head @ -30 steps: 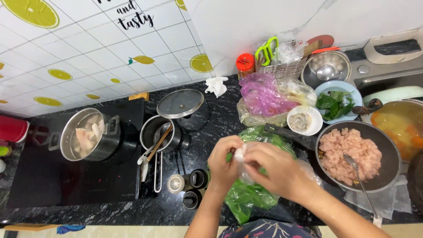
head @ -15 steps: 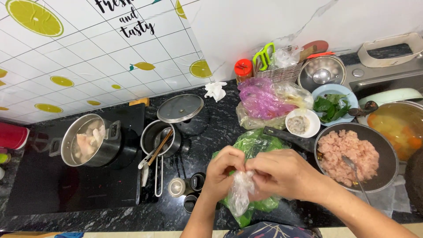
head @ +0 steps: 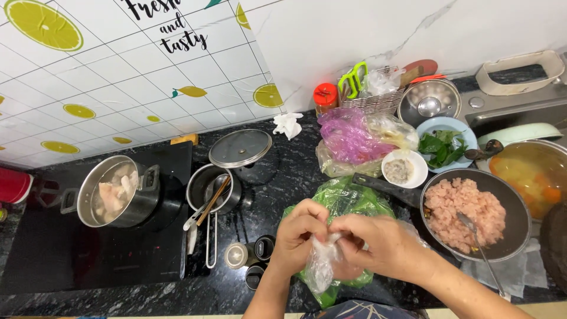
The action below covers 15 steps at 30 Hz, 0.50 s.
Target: The recorder is seen preparing minced meat and portioning it into plastic bags on a kitchen counter.
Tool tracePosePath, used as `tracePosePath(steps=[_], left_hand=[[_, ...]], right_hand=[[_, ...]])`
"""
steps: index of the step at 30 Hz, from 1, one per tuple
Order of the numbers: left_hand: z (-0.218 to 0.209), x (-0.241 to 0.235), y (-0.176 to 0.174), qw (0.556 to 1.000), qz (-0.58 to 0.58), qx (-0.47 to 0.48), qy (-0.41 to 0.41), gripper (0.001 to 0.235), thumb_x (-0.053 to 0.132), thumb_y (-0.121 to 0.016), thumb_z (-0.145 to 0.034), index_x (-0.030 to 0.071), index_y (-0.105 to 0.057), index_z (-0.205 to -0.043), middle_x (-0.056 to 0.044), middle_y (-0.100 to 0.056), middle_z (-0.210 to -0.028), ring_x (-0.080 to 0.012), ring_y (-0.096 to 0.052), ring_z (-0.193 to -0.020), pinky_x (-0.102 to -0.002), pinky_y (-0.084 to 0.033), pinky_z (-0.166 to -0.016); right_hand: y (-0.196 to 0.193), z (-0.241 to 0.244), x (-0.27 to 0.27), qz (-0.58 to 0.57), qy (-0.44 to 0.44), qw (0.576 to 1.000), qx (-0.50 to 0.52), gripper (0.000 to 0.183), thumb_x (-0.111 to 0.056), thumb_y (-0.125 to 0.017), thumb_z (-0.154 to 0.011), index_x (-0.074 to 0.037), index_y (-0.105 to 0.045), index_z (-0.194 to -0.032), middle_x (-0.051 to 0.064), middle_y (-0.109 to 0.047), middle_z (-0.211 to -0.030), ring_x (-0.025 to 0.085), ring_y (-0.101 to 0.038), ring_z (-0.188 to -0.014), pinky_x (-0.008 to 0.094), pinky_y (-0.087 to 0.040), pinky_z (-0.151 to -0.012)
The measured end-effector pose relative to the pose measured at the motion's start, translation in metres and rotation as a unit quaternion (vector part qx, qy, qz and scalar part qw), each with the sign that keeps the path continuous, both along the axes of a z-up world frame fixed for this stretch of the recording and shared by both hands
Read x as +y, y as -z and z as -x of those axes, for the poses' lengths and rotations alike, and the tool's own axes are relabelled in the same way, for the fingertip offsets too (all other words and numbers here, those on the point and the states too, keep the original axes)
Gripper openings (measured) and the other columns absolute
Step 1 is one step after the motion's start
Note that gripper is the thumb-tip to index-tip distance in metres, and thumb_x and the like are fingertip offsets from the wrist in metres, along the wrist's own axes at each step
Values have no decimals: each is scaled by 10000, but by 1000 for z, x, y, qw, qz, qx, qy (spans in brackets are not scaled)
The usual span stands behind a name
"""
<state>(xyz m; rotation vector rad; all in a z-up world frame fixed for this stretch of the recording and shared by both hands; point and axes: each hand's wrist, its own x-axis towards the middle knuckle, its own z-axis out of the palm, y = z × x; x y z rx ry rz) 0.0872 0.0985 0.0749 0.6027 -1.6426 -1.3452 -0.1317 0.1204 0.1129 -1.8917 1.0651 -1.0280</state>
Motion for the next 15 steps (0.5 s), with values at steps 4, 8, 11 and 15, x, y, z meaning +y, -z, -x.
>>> tracePosePath(steps=[4, 8, 11, 15], left_hand=[[1, 0, -10, 995, -77, 12, 65, 57, 10, -656, -937, 32, -625, -979, -58, -551, -1122, -125, -545, -973, -260, -453, -840], [-4, 1, -33, 992, -84, 29, 85, 138, 84, -624, -979, 18, -602, -1099, -85, -544, -1214, -162, -564, -1118, -308, -488, -989], [6, 6, -45, 999, -17, -34, 21, 315, 178, -581, -1026, 4, -539, -1284, -124, -574, -1309, -219, -568, -1225, -374, -474, -1084], [14, 11, -55, 980, 50, -192, -11, 512, 234, -506, -1060, -18, -460, -1503, -179, -588, -1426, -321, -563, -1328, -436, -404, -1158]], right_hand=[[0, 0, 0, 32, 6, 999, 25, 172, -81, -753, -788, -111, -662, -931, 28, -694, -613, 177, -733, -520, 308, -540, -458], [-2, -3, -2, 77, 37, 996, 22, 179, -65, -747, -772, -86, -658, -925, 48, -675, -638, 204, -700, -508, 324, -534, -472], [-9, -3, -6, 159, 23, 987, 28, 206, -79, -758, -756, -71, -629, -916, 69, -663, -689, 246, -679, -555, 341, -525, -499], [-19, -2, -12, 162, 3, 986, 32, 174, -79, -748, -792, -66, -615, -904, 80, -646, -710, 281, -673, -595, 365, -531, -533]])
